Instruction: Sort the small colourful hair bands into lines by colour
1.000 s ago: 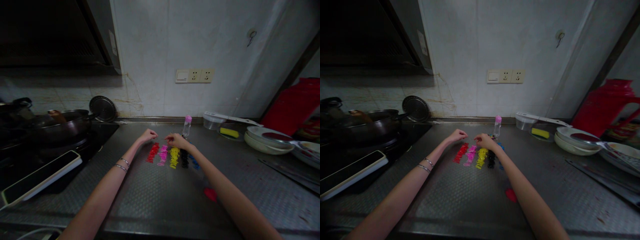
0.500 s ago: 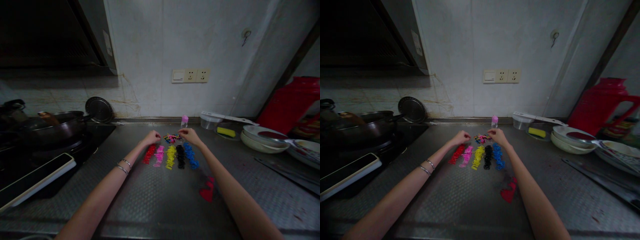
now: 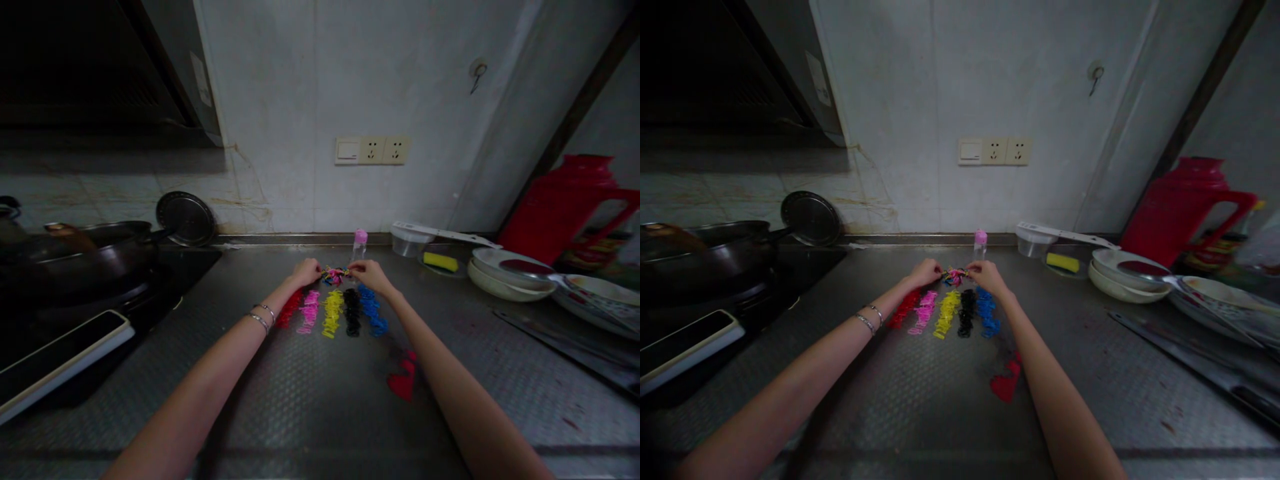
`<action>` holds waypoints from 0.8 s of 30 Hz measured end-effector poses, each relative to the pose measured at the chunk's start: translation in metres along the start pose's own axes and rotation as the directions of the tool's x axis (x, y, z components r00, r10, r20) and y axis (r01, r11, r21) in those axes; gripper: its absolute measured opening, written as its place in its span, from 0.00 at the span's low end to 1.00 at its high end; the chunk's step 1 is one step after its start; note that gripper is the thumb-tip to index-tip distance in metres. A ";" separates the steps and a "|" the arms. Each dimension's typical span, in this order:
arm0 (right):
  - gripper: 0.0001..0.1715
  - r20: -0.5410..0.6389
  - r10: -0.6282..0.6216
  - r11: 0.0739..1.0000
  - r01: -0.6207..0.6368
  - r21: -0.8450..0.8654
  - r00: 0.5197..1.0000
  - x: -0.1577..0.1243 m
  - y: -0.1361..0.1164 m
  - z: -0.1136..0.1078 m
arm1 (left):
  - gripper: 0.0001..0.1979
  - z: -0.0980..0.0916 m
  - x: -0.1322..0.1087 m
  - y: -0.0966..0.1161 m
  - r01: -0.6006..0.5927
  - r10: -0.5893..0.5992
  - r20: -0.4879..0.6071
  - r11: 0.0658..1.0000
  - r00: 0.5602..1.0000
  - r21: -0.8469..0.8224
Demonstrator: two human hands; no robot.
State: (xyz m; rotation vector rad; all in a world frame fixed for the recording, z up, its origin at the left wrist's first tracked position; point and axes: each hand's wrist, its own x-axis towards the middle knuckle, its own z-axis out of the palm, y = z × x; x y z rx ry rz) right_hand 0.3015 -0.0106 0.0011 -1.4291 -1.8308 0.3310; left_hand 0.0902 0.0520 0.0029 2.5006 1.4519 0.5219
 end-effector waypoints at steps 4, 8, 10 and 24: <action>0.12 0.023 0.001 0.999 0.000 -0.038 1.000 0.000 0.002 0.003 | 0.10 -0.006 -0.003 -0.004 -0.022 0.019 -0.061 0.998 0.998 -0.063; 0.13 0.072 -0.021 0.989 0.032 -0.144 0.997 0.000 0.005 0.008 | 0.12 -0.013 -0.012 -0.002 -0.143 0.138 -0.042 0.976 0.990 -0.161; 0.14 0.102 -0.028 0.982 0.046 -0.181 0.994 -0.001 0.005 0.011 | 0.13 -0.014 -0.019 0.004 -0.219 0.228 0.018 0.954 0.974 -0.205; 0.13 0.290 -0.059 0.966 0.128 -0.223 0.955 -0.007 -0.013 0.023 | 0.14 -0.009 -0.031 0.024 -0.303 0.395 0.216 0.882 0.893 -0.361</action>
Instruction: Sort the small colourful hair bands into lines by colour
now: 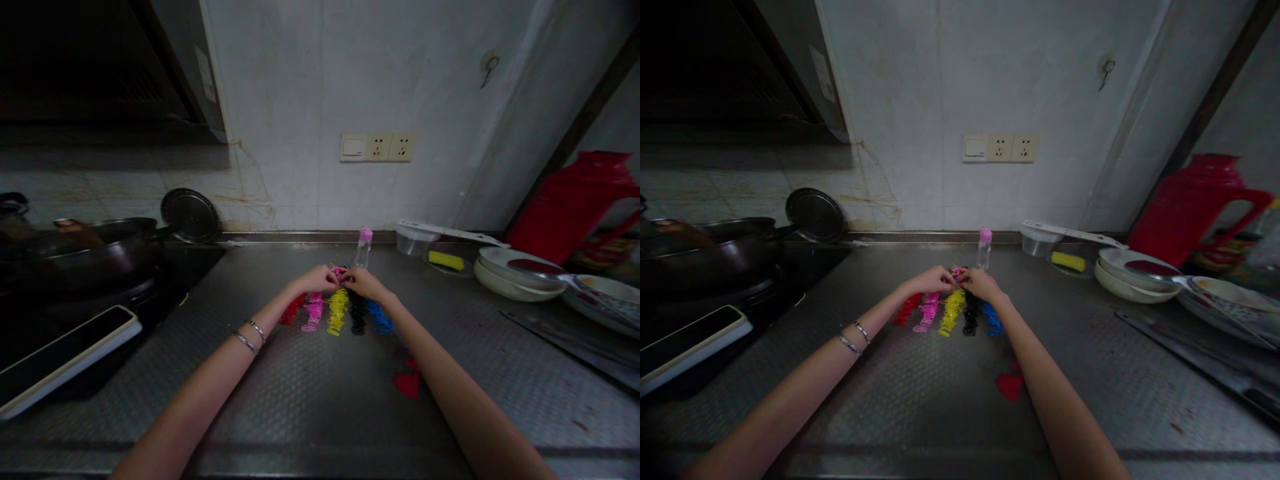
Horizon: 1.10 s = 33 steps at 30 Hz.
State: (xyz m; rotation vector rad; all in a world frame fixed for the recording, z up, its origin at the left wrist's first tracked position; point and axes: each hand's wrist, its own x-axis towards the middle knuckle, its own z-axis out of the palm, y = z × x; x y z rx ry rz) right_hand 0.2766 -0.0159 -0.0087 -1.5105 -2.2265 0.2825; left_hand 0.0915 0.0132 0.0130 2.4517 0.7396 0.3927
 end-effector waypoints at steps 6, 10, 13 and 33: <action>0.11 -0.055 0.062 0.993 -0.067 -0.095 0.997 -0.003 -0.005 0.000 | 0.15 -0.014 -0.006 -0.015 0.051 -0.071 -0.127 0.987 0.989 -0.154; 0.10 -0.048 0.075 0.991 -0.080 -0.104 0.996 -0.003 -0.007 -0.001 | 0.14 -0.027 -0.012 -0.025 0.139 -0.183 -0.221 0.970 0.958 -0.200; 0.09 -0.068 0.069 0.993 -0.075 -0.094 0.995 -0.002 -0.005 0.000 | 0.13 -0.037 -0.019 -0.033 0.220 -0.293 -0.311 0.943 0.904 -0.249; 0.13 0.029 -0.029 0.990 0.025 0.138 0.999 0.050 -0.100 0.026 | 0.13 -0.039 -0.044 -0.065 0.333 -0.535 -0.397 0.815 0.746 -0.474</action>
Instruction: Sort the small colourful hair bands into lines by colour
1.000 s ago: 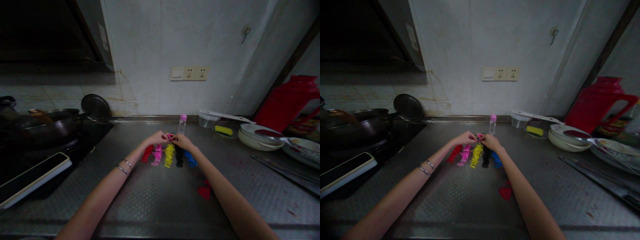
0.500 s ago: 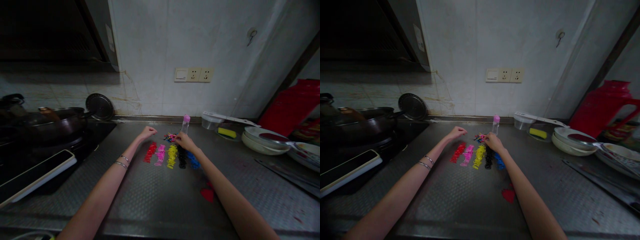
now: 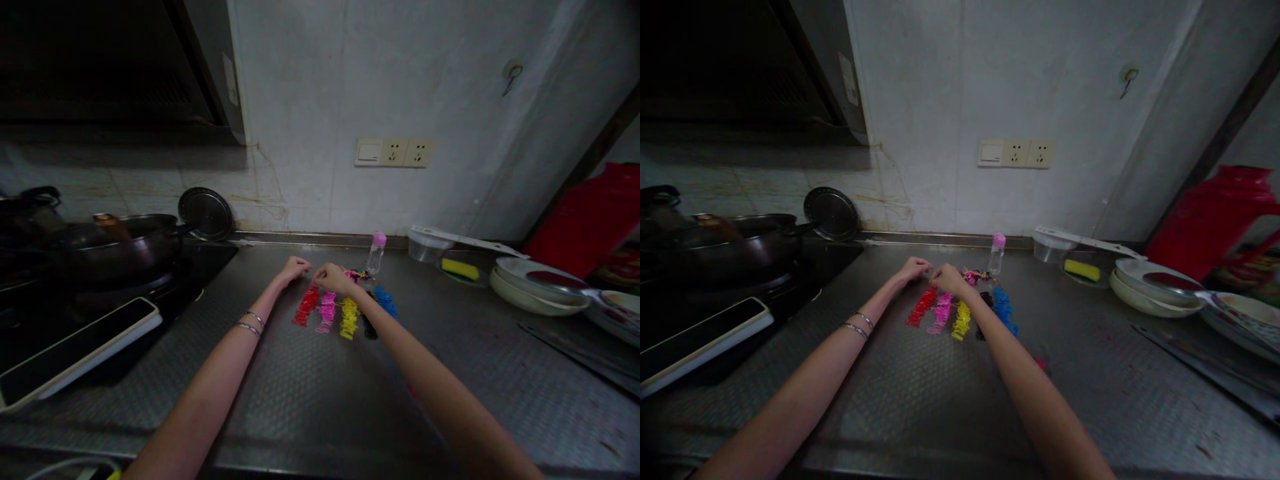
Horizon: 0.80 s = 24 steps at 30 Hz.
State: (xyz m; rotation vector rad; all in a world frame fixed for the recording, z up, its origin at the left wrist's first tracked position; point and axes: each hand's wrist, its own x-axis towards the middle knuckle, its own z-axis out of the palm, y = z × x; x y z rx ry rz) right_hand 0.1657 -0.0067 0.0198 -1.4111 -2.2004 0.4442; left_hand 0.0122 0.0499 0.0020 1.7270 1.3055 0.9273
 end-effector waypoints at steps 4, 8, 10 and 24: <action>0.13 0.085 -0.032 0.999 0.035 -0.035 0.996 -0.001 -0.003 0.004 | 0.12 0.003 -0.001 -0.005 0.010 -0.009 -0.023 1.000 1.000 0.022; 0.14 0.014 0.002 0.999 -0.001 -0.035 1.000 -0.014 0.008 -0.010 | 0.10 0.009 0.000 -0.014 -0.015 0.017 -0.081 0.999 0.997 0.031; 0.14 -0.065 0.007 0.999 -0.009 -0.038 0.998 -0.025 0.019 -0.021 | 0.10 0.011 0.002 -0.017 -0.018 0.023 -0.111 0.999 0.994 0.039; 0.16 -0.338 0.223 0.972 -0.233 0.012 0.914 -0.091 0.117 -0.062 | 0.11 0.012 0.006 -0.023 -0.040 0.054 -0.166 0.995 0.985 0.088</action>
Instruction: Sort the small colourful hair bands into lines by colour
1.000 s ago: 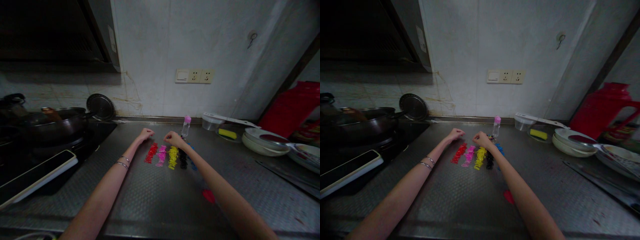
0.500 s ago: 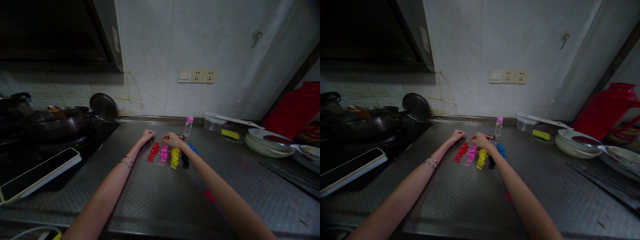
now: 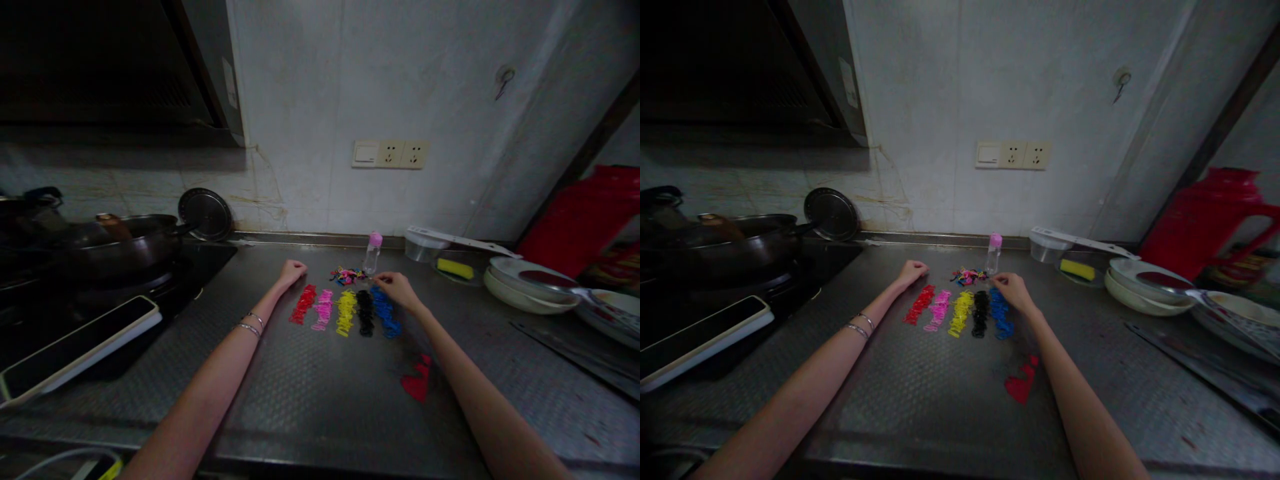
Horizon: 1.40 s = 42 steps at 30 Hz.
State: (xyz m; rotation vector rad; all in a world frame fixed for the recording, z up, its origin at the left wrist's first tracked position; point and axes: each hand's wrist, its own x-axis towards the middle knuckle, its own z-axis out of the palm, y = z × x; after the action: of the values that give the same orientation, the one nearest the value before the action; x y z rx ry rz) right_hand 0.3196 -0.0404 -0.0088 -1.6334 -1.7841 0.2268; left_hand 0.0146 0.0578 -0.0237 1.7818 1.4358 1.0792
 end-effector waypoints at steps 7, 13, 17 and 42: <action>0.18 -0.073 0.053 0.998 -0.055 -0.014 0.996 -0.003 0.012 0.001 | 0.12 0.000 0.001 -0.003 -0.023 0.022 -0.015 0.999 1.000 -0.028; 0.18 -0.138 0.063 0.997 -0.055 0.060 0.989 -0.005 0.028 0.006 | 0.11 -0.001 0.001 -0.003 -0.035 0.034 -0.033 0.999 0.999 -0.032; 0.18 -0.169 0.092 0.991 -0.073 0.113 0.981 -0.007 0.034 0.009 | 0.11 -0.002 -0.001 -0.001 -0.025 0.024 -0.036 0.999 0.999 -0.033; 0.16 -0.135 0.094 0.987 -0.075 0.141 0.986 -0.007 0.032 0.012 | 0.14 0.040 0.001 0.050 -0.430 0.316 0.360 0.851 0.878 0.300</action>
State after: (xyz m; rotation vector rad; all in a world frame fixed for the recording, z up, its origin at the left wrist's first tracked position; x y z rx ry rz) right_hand 0.3381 -0.0368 -0.0376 -1.5897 -1.5619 0.2587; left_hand 0.0739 0.0489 -0.0010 2.4637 1.1824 0.6921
